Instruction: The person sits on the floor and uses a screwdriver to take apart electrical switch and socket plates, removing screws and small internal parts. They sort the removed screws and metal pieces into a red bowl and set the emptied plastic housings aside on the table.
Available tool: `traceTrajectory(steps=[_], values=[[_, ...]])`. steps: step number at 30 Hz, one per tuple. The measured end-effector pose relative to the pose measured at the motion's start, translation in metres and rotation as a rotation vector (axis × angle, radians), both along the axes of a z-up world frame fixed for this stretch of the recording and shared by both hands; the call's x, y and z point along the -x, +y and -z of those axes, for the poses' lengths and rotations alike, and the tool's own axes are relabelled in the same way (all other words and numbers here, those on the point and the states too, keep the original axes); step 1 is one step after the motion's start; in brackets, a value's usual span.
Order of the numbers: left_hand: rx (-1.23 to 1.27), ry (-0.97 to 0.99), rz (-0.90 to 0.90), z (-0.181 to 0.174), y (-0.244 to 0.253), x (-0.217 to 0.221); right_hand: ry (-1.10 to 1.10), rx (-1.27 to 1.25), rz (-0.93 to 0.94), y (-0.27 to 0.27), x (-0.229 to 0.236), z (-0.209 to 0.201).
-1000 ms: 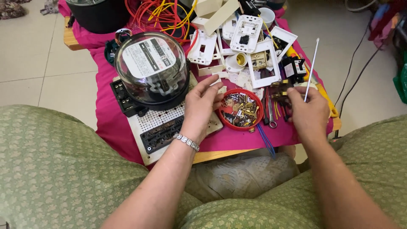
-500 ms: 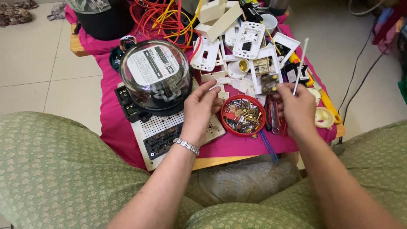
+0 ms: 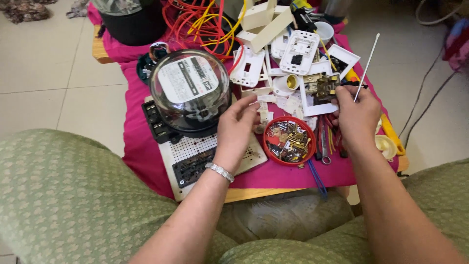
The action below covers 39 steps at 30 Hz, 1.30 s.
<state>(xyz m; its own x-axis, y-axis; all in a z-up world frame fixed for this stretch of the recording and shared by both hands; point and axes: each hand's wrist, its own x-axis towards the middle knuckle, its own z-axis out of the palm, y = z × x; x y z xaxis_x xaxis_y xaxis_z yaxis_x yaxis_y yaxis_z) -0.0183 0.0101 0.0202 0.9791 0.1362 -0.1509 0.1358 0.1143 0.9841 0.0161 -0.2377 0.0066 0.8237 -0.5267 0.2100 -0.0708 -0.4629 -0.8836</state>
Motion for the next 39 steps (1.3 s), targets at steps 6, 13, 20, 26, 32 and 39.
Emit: traceTrajectory(steps=[6, 13, 20, 26, 32, 39], values=[[-0.667, -0.411, 0.239, 0.009, -0.055, -0.018, 0.031, -0.067, 0.094, -0.024, 0.013, -0.005], [-1.085, -0.481, 0.320, 0.014, -0.112, -0.046, 0.040, -0.261, 0.132, -0.021, 0.017, -0.030], [-1.002, -0.432, 0.442, 0.008, -0.109, -0.054, 0.051, -0.290, 0.130, -0.030, 0.008, -0.027], [-0.789, -0.558, 0.567, -0.009, -0.093, -0.048, 0.004, -0.385, 0.121, -0.036, 0.009, -0.042], [-0.964, -0.754, 0.539, -0.028, -0.075, -0.059, 0.008, -0.472, 0.118, -0.026, 0.014, -0.065], [-1.171, -0.502, 0.388, -0.025, -0.032, -0.125, -0.007, -0.221, 0.032, -0.018, 0.003, -0.027]])
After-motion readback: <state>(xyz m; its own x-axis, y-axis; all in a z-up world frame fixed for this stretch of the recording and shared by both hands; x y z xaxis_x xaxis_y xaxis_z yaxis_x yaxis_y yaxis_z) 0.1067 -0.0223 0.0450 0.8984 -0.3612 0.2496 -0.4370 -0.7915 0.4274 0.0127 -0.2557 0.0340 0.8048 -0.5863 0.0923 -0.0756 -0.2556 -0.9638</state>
